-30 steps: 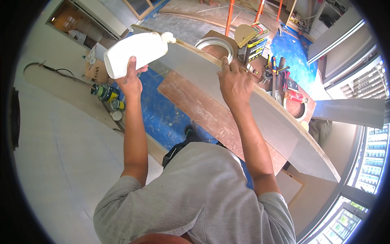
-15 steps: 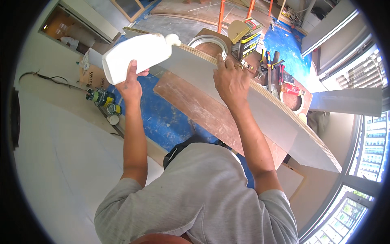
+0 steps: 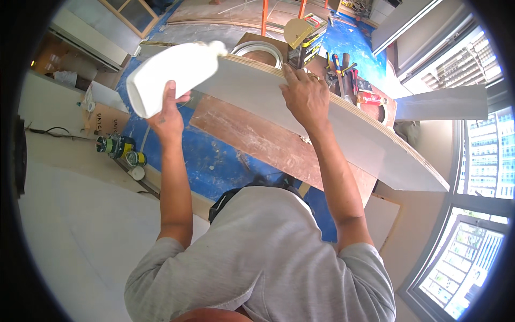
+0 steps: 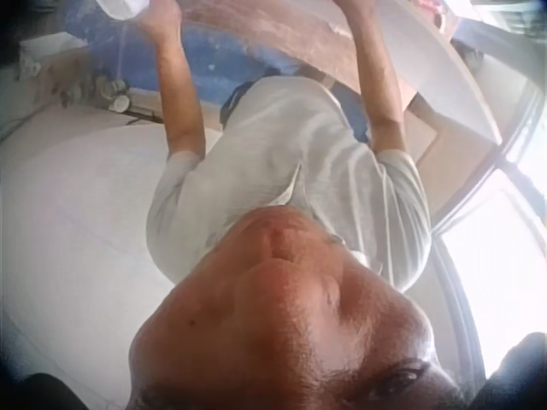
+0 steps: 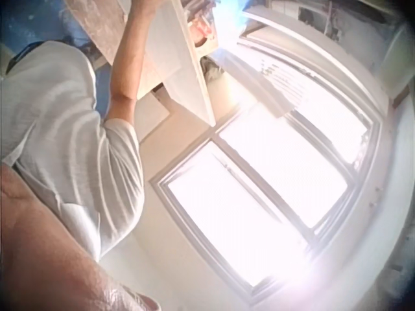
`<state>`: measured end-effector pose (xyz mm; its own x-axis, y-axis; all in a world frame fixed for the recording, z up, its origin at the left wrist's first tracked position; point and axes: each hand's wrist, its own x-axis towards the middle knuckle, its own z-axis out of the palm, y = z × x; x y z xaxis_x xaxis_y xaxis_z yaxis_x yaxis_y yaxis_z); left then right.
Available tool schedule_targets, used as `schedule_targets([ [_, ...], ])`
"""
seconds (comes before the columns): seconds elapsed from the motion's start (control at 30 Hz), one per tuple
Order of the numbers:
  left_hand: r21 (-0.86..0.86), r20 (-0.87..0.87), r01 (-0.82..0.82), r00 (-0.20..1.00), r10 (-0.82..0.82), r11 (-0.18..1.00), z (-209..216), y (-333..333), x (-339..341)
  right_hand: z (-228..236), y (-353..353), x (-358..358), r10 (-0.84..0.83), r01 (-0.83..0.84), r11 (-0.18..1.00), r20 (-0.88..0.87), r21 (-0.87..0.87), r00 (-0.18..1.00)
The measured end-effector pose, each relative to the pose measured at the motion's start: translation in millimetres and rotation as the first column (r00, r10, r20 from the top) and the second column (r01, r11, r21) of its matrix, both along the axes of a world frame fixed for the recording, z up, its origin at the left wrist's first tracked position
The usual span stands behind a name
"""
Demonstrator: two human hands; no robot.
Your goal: The person applies glue from a white bottle onto the edge of a wooden board and then spreads it with a small wooden block.
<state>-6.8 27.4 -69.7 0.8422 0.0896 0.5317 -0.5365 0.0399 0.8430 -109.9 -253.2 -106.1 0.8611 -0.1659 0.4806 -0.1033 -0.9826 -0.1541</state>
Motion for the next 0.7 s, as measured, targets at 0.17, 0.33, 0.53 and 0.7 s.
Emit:
schedule_targets([
  [0.17, 0.025, 0.05, 0.09, 0.995, -0.091, 0.996, 2.2, 6.0, 6.8, 13.0, -7.8, -14.5, -0.061, 0.082, 0.989, -0.165, 0.122, 0.984],
  [0.33, 0.053, 0.084, 0.055, 0.995, -0.06, 0.997, -4.4, 13.8, 8.2, 25.8, -44.4, -61.0, -0.18, 0.219, 0.972, -0.32, 0.091, 0.93],
  [0.53, -0.187, 0.035, 0.187, 0.982, -0.184, 0.964, 0.9, 7.3, -17.4, 18.5, -48.6, -74.0, -0.17, 0.207, 0.966, -0.221, 0.156, 0.96],
  [0.7, -0.208, 0.019, 0.144, 0.99, -0.143, 0.967, 7.1, 2.2, -13.1, 16.4, -52.4, -78.0, -0.155, 0.189, 0.968, -0.202, 0.164, 0.967],
])
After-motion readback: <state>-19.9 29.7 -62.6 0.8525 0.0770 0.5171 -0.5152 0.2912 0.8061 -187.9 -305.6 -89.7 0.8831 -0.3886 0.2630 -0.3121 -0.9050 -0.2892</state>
